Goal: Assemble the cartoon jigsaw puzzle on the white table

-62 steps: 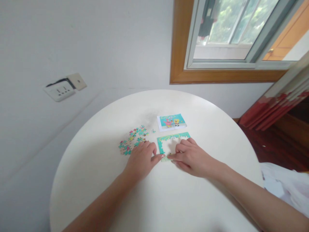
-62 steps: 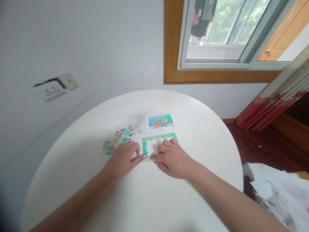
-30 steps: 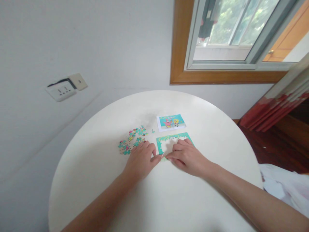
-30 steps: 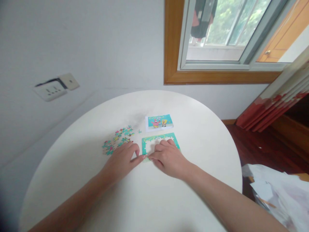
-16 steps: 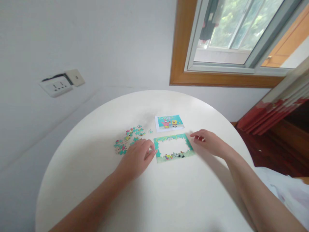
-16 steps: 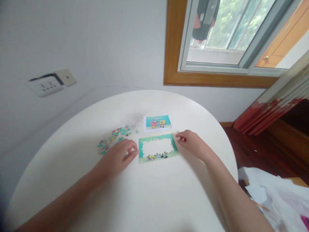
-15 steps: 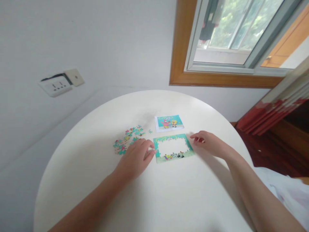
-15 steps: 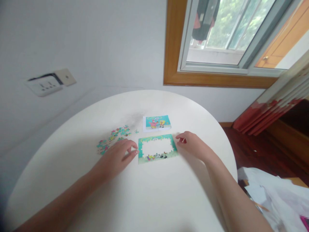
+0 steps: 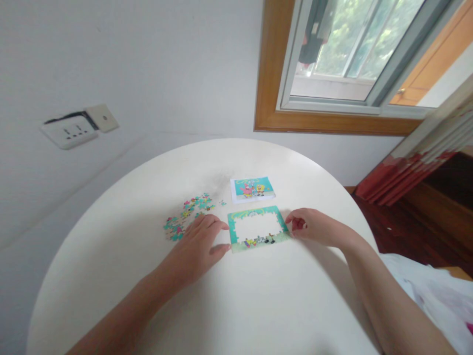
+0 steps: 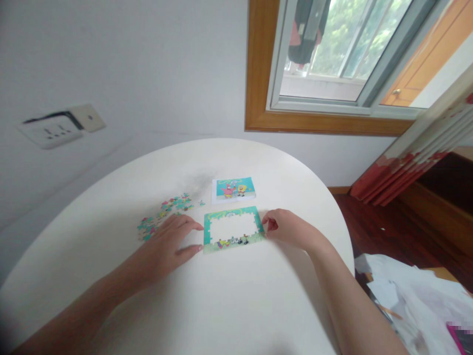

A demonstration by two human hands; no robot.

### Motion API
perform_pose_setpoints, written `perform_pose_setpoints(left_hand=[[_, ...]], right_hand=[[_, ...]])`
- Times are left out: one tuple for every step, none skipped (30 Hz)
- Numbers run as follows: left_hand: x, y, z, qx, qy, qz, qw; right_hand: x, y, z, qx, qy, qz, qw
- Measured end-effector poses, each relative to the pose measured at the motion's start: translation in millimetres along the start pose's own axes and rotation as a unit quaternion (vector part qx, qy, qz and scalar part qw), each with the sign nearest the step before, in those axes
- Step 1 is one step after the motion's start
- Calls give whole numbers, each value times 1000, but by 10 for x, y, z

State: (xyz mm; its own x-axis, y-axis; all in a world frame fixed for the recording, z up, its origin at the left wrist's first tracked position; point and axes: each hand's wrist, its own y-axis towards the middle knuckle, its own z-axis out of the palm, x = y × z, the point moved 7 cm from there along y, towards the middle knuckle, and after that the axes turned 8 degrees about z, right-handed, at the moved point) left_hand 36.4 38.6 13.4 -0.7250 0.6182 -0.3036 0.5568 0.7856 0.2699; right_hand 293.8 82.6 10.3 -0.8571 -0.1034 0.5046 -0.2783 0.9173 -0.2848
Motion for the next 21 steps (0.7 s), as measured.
perform_pose_setpoints(left_hand=[[5, -1, 2, 1, -2, -1, 1000], [9, -2, 5, 0, -4, -2, 1000], [13, -2, 8, 0, -5, -3, 1000], [16, -1, 11, 0, -5, -3, 1000], [19, 0, 14, 0, -6, -3, 1000], [20, 2, 18, 1, -7, -4, 1000], [19, 3, 21, 2, -7, -5, 1000], [17, 5, 24, 5, -7, -5, 1000], [14, 6, 27, 8, -7, -5, 1000], [10, 6, 28, 10, -6, -6, 1000], [7, 7, 27, 11, -6, -7, 1000], [5, 6, 28, 13, -5, -9, 1000], [5, 6, 28, 14, -4, -11, 1000], [4, 5, 28, 15, -5, -12, 1000], [3, 5, 28, 15, -6, -13, 1000], [1, 4, 26, 15, -7, -12, 1000], [-2, 4, 23, 13, -9, -12, 1000], [-5, 4, 20, 11, -11, -11, 1000], [-7, 4, 16, 10, -12, -11, 1000], [-7, 3, 13, 9, -13, -13, 1000], [-8, 2, 12, 8, -14, -14, 1000]], right_hand=[[3, 2, 3, 0, 3, -2, 1000], [6, 3, 5, -1, 5, -4, 1000], [7, 3, 6, 0, 6, -6, 1000], [6, 3, 5, 0, 7, -5, 1000], [3, 2, 3, 0, 8, -3, 1000], [0, 1, 2, 0, 9, -1, 1000], [-1, 0, 2, 1, 10, 0, 1000], [-1, -1, 3, 1, 11, 0, 1000], [1, -2, 6, 2, 12, -1, 1000], [3, -3, 9, 3, 13, -2, 1000], [5, -4, 12, 4, 14, -3, 1000], [6, -6, 15, 5, 14, -4, 1000], [6, -8, 16, 6, 16, -3, 1000], [5, -10, 15, 6, 18, -2, 1000], [4, -14, 15, 7, 22, -2, 1000], [5, -18, 16, 9, 25, -2, 1000], [5, -23, 17, 11, 27, -3, 1000], [7, -27, 17, 12, 30, -4, 999], [10, -32, 20, 14, 31, -5, 999], [13, -35, 23, 16, 31, -7, 999], [16, -37, 26, 17, 31, -8, 999]])
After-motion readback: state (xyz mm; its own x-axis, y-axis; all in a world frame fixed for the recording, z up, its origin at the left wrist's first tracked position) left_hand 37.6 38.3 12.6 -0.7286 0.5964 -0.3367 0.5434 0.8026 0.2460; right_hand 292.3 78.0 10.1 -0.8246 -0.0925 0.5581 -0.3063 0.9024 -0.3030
